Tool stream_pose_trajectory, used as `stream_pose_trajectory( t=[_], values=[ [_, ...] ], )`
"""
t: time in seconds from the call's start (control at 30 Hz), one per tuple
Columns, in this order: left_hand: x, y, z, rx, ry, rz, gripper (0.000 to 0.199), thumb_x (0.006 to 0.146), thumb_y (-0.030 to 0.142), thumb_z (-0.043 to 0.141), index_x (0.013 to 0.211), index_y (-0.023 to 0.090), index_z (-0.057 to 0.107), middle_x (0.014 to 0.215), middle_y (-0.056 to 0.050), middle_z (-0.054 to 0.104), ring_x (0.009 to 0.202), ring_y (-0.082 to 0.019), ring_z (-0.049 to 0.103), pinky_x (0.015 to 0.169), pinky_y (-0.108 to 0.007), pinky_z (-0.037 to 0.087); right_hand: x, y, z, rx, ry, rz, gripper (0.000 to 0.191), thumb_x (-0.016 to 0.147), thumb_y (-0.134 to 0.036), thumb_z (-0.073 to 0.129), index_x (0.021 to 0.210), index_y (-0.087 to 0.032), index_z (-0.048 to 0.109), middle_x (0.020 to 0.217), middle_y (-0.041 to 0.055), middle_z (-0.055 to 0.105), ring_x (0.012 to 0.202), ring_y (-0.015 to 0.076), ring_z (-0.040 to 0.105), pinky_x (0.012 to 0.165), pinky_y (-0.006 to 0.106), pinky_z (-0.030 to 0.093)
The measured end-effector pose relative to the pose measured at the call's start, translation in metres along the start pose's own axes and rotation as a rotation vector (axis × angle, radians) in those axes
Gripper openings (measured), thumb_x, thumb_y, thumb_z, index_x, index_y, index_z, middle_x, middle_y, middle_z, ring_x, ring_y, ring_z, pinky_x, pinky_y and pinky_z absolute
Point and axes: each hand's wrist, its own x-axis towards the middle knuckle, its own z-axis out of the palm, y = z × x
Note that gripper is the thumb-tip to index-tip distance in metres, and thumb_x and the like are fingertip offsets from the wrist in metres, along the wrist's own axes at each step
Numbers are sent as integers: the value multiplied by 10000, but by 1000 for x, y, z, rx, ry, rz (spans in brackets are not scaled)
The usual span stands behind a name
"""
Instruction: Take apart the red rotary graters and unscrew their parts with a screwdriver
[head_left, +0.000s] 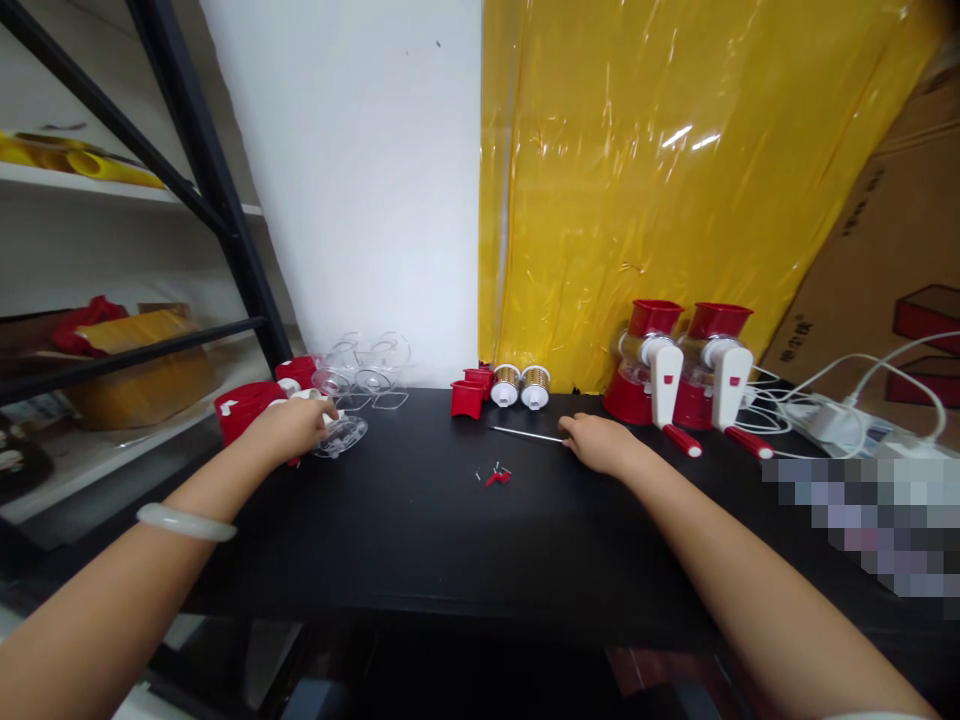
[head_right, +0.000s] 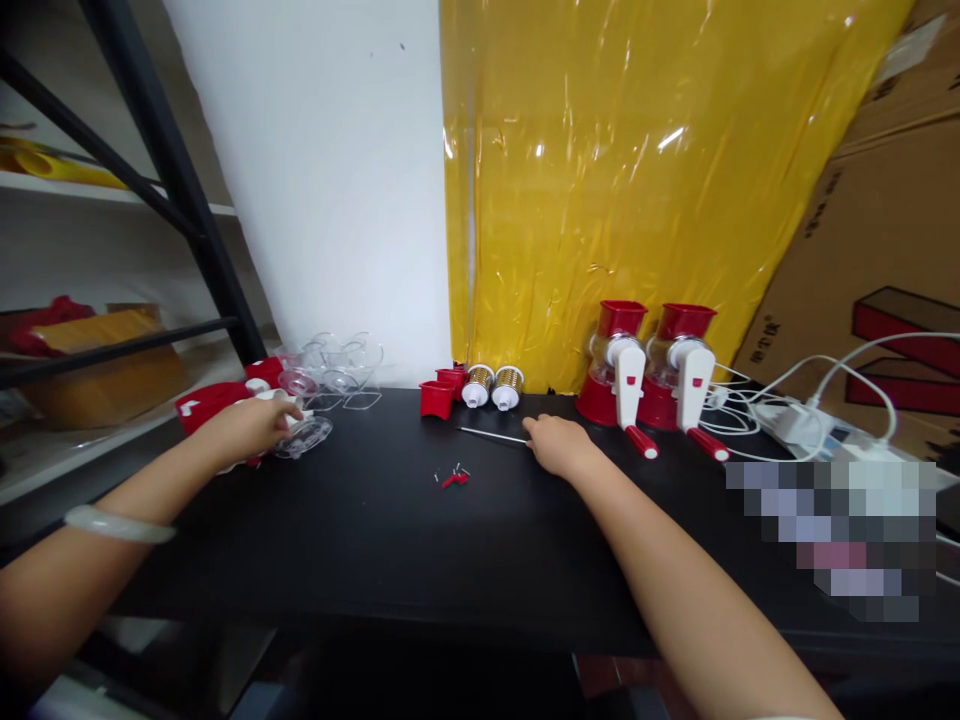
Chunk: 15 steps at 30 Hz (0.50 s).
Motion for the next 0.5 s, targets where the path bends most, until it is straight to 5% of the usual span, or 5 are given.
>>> stream_pose_trajectory(
  t=[0.3, 0.5],
  values=[
    [0, 8, 2, 118, 53, -1, 184, 765, 316, 588, 783, 155, 676, 881, -182, 684, 881, -384, 638, 794, -428, 434, 0, 1, 0, 0, 8, -12, 267, 954, -291, 442, 1163, -187, 570, 1106, 126, 644, 980, 265, 662, 724, 315, 458],
    [0, 22, 6, 37, 25, 153, 570, 807, 588, 520, 1175, 169, 639, 1123, -193, 657, 1054, -376, 607, 919, -420, 435, -1, 1, 1, -3, 7, -15, 266, 956, -284, 438, 1165, -185, 570, 1108, 133, 644, 986, 267, 659, 727, 319, 458]
  ],
)
